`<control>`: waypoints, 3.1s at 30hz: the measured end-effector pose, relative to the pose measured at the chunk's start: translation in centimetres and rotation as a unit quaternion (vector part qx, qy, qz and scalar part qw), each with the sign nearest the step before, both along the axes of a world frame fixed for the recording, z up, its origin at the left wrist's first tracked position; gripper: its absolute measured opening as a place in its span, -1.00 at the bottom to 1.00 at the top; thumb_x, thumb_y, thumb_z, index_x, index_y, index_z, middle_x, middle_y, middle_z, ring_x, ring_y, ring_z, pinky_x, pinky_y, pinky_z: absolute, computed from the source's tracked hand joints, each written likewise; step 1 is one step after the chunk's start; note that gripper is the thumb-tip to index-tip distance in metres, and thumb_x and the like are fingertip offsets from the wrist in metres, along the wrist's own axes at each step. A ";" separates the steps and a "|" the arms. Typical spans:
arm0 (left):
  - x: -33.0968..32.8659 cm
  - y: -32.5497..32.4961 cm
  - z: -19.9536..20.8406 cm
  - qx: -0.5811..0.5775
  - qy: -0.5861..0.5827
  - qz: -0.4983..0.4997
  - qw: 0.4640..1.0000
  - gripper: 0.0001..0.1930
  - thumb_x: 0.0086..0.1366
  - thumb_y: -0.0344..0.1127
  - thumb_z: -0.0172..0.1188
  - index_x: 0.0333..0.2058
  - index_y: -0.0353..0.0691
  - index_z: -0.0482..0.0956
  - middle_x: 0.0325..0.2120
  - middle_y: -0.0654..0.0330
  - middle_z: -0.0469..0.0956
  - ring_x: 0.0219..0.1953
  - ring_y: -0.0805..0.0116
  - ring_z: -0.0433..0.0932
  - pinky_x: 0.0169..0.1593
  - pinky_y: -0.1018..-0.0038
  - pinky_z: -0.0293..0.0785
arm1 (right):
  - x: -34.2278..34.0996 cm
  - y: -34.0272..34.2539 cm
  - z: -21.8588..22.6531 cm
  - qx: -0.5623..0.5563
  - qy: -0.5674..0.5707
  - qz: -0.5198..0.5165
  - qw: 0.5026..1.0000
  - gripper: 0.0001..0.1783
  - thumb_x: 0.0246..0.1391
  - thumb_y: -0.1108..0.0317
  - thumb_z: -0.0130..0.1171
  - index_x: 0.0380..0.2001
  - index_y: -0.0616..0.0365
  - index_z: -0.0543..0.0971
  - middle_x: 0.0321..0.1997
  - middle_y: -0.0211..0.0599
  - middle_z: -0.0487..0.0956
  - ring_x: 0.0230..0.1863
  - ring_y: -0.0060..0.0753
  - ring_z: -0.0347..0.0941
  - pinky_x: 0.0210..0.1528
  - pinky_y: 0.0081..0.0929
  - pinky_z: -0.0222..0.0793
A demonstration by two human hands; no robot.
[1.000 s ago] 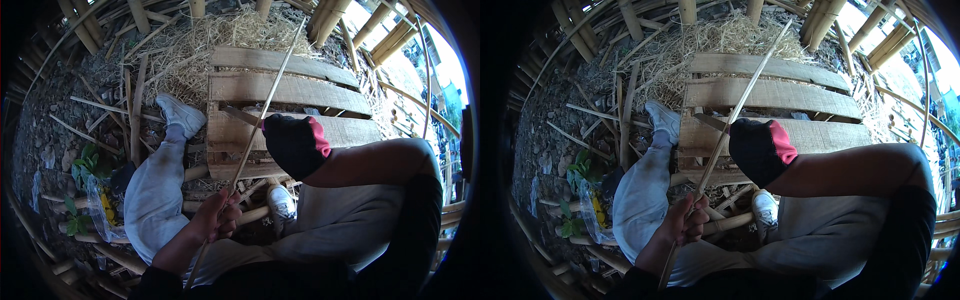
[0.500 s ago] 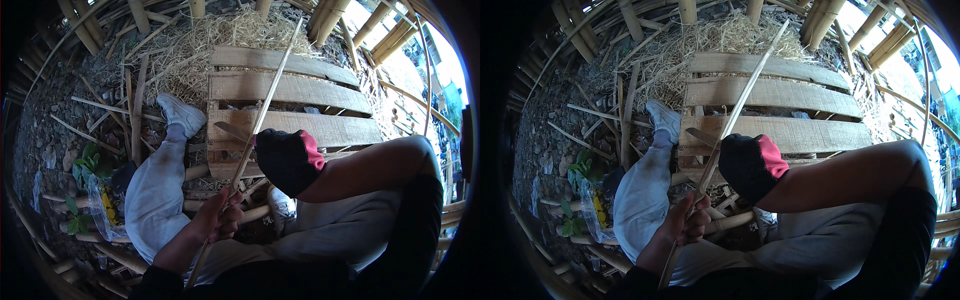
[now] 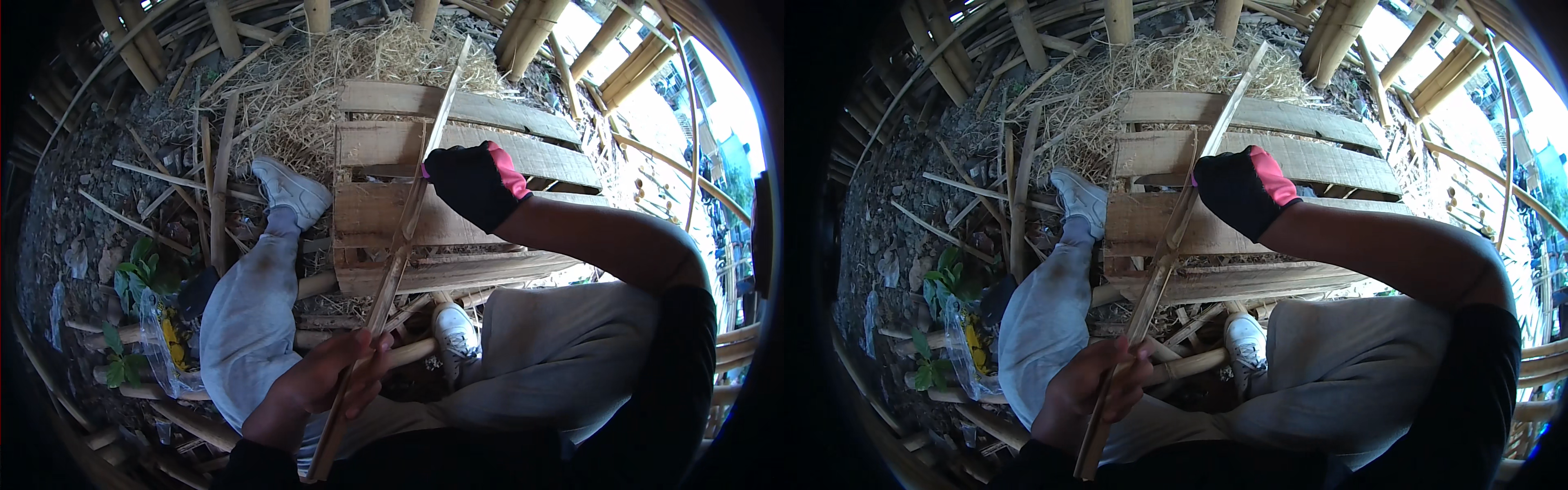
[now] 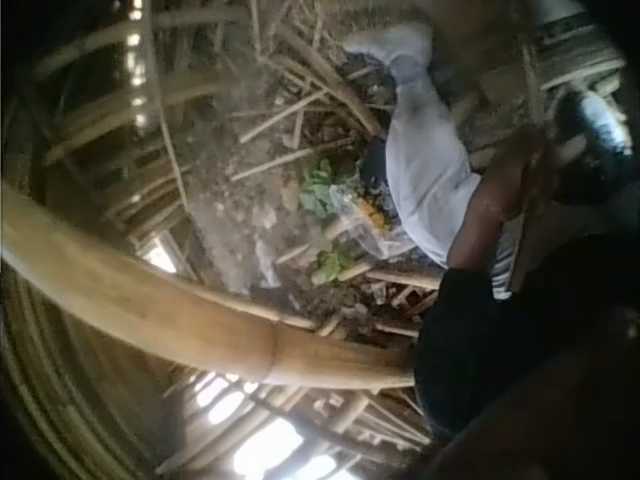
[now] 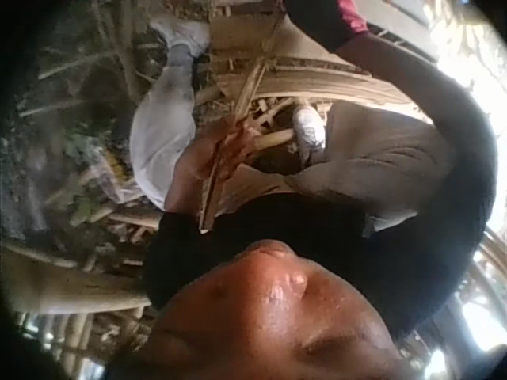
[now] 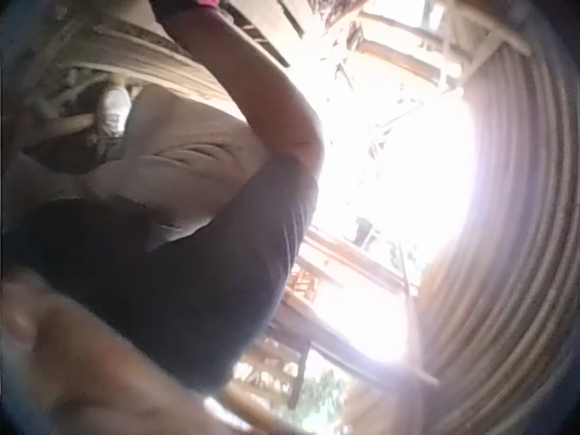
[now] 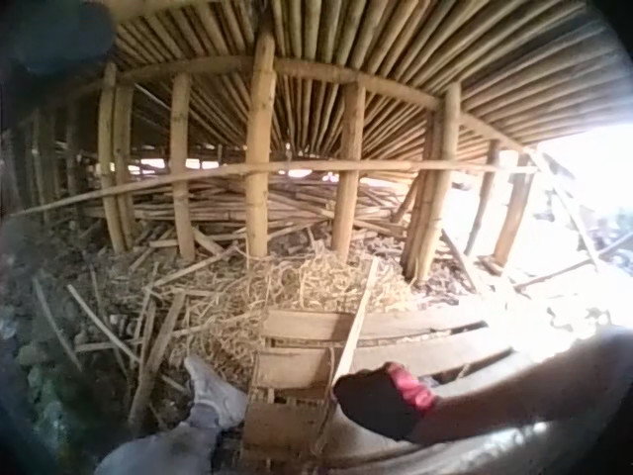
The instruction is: The person sits on the ground and uses a knife to shave and smooth a long bamboo stick. They hold the stick with the left hand and repeatedly draw the knife along its length to remove thin strips of material.
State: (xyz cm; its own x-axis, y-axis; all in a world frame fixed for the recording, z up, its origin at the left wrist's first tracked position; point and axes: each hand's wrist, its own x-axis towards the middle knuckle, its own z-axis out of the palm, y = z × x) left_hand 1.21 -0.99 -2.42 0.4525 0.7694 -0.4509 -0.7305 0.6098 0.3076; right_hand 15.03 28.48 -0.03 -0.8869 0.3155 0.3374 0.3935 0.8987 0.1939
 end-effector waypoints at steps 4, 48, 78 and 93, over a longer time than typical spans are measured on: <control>-1.0 -0.4 0.5 -0.016 0.026 0.006 0.999 -0.57 0.46 0.19 -0.04 -0.18 -0.10 0.33 -0.74 0.49 0.10 -0.81 0.67 0.04 -0.76 0.66 -0.05 | -0.4 -0.5 -0.2 -0.022 0.021 0.013 0.999 -0.94 0.04 0.35 0.14 -0.49 0.01 0.54 -0.66 -0.27 0.50 -0.61 -0.18 0.53 -0.60 -0.25 0.39; -0.7 0.5 -1.8 0.032 0.116 -0.006 0.993 -0.47 0.40 0.35 -0.09 -0.28 -0.06 0.28 -0.68 0.47 0.09 -0.74 0.67 0.01 -0.69 0.63 -0.06 | 1.3 1.9 6.8 -0.570 0.143 -0.270 0.762 -0.72 0.32 0.15 0.11 -0.12 0.11 0.58 -0.56 -0.54 0.43 -0.63 -0.65 0.30 -0.58 -0.57 0.26; -1.2 2.7 -8.6 0.208 0.564 0.117 0.790 -0.58 0.55 -0.10 -0.21 -0.27 -0.34 0.47 -0.60 0.12 0.39 -0.52 0.34 0.39 -0.37 0.36 0.32 | -1.5 1.7 13.8 -0.390 0.051 -0.063 0.917 -0.68 0.34 0.13 0.07 -0.13 0.15 0.63 -0.49 -0.45 0.51 -0.50 -0.68 0.39 -0.42 -0.54 0.35; -0.5 2.6 -7.6 0.180 0.702 0.134 0.676 -0.65 0.50 -0.20 -0.07 -0.25 -0.38 0.57 -0.47 -0.14 0.58 -0.38 -0.17 0.59 -0.30 0.12 0.46 | -2.4 -1.1 10.4 -0.319 -0.107 -0.079 0.938 -0.68 0.32 0.18 0.05 -0.01 0.05 0.63 -0.17 -0.18 0.64 -0.21 -0.38 0.54 -0.12 -0.44 0.44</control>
State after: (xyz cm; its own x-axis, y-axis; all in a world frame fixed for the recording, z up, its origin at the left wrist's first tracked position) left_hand 0.76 1.58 -9.99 -0.4041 0.9132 -0.0533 0.3655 0.2146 0.9057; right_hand 12.62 27.33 10.37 -0.8376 0.5266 -0.1453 0.5455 0.7920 -0.2743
